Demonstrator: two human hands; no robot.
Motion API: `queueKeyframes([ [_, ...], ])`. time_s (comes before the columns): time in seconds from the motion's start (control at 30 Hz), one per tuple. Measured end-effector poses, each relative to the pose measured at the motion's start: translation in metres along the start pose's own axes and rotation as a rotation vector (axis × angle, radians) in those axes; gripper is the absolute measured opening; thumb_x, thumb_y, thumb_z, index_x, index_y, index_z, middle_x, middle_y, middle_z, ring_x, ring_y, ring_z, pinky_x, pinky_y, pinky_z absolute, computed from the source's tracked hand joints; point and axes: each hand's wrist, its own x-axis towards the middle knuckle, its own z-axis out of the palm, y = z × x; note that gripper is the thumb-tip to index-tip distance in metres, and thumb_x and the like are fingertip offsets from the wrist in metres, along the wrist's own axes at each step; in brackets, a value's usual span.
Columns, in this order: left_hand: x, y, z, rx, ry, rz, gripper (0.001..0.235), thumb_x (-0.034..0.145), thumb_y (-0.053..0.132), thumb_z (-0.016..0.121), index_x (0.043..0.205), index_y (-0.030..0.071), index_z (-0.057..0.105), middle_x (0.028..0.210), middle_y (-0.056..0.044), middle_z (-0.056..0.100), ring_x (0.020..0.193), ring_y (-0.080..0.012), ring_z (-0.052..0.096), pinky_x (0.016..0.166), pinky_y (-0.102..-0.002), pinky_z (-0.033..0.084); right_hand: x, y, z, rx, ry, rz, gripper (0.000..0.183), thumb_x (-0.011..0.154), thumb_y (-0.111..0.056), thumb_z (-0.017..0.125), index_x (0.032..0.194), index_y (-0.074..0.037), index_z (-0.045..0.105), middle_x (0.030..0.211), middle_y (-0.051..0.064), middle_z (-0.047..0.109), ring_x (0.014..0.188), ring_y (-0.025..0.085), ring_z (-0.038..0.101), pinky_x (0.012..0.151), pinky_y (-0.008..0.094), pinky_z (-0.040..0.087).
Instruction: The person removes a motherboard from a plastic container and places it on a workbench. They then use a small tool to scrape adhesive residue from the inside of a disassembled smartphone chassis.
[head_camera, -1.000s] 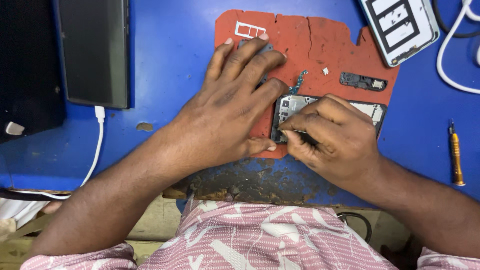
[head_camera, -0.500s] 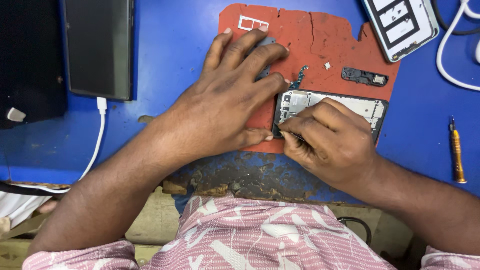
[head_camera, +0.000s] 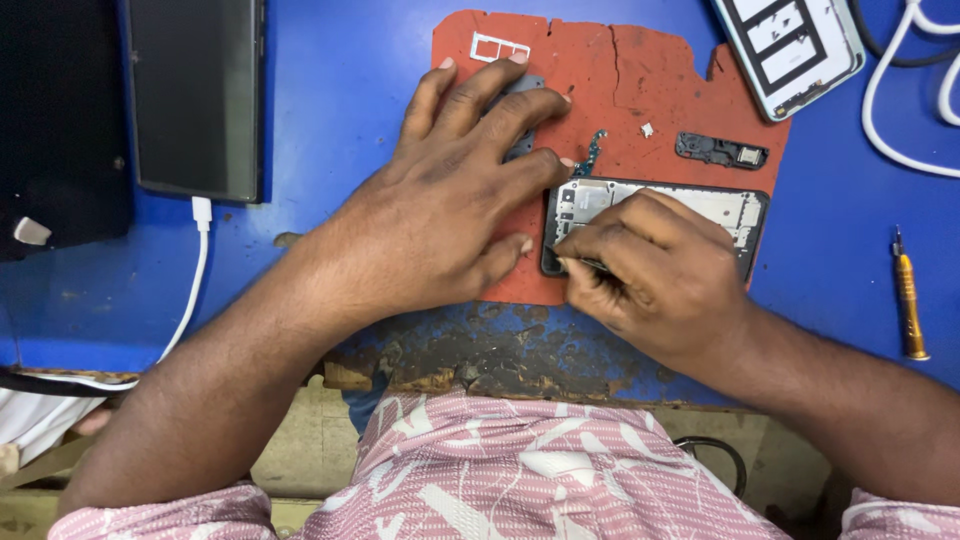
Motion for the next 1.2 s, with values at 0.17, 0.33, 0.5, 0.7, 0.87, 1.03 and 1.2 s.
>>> queueKeyframes([
  [0.17,0.002,0.001,-0.002,-0.025,0.04,0.0,0.043,0.081,0.025,0.083,0.12,0.011,0.071,0.149,-0.018,0.043,0.148,-0.0417,0.027,0.121,-0.068,0.014,0.002,-0.001,0.0,0.042,0.005,-0.013,0.015,0.08,0.0,0.081,0.092,-0.003,0.072,0.086,0.008,0.067,0.079,0.022,0.069,0.067,0.035,0.057],
  [0.33,0.002,0.002,-0.002,-0.057,0.053,-0.003,0.042,0.08,0.025,0.082,0.118,0.01,0.071,0.148,-0.017,0.045,0.147,-0.0413,0.03,0.121,-0.067,0.017,0.0,-0.003,0.0,0.033,0.045,0.065,0.018,0.083,-0.003,0.084,0.096,-0.002,0.072,0.089,0.01,0.066,0.079,0.022,0.069,0.067,0.036,0.056],
  [0.5,0.007,0.005,-0.004,-0.037,0.047,-0.013,0.044,0.077,0.025,0.082,0.117,0.01,0.072,0.146,-0.017,0.047,0.145,-0.0415,0.031,0.119,-0.066,0.017,0.0,-0.003,-0.002,0.065,0.021,0.042,0.019,0.081,-0.003,0.082,0.096,-0.002,0.072,0.09,0.009,0.066,0.08,0.023,0.067,0.069,0.036,0.056],
  [0.7,0.011,0.004,-0.004,-0.048,0.086,0.012,0.036,0.081,0.024,0.08,0.113,0.007,0.072,0.144,-0.018,0.051,0.145,-0.0423,0.032,0.118,-0.063,0.02,-0.002,-0.001,-0.004,0.095,0.031,0.034,0.019,0.083,-0.005,0.082,0.099,-0.002,0.073,0.092,0.008,0.066,0.081,0.022,0.067,0.069,0.034,0.056],
  [0.87,0.025,0.005,-0.005,-0.031,0.107,0.042,0.026,0.081,0.022,0.079,0.099,0.004,0.071,0.139,-0.016,0.055,0.143,-0.043,0.035,0.117,-0.06,0.025,-0.003,-0.002,-0.004,0.078,0.029,0.027,0.017,0.083,-0.006,0.081,0.098,-0.003,0.073,0.09,0.008,0.064,0.08,0.023,0.065,0.069,0.036,0.055],
  [1.03,0.038,0.007,-0.005,0.144,0.039,0.051,0.02,0.08,0.017,0.077,0.094,0.005,0.072,0.132,-0.015,0.057,0.142,-0.0411,0.037,0.114,-0.064,0.024,-0.002,-0.005,-0.003,0.029,0.056,-0.044,0.017,0.083,-0.007,0.08,0.097,-0.003,0.071,0.092,0.009,0.063,0.086,0.026,0.063,0.074,0.038,0.054],
  [1.2,0.039,0.007,0.001,0.035,0.132,0.054,0.017,0.081,0.017,0.077,0.093,0.006,0.072,0.134,-0.013,0.057,0.143,-0.0416,0.037,0.117,-0.063,0.024,-0.002,-0.004,-0.004,0.031,0.046,-0.055,0.018,0.082,-0.006,0.08,0.097,-0.003,0.069,0.094,0.011,0.062,0.086,0.028,0.063,0.074,0.04,0.054],
])
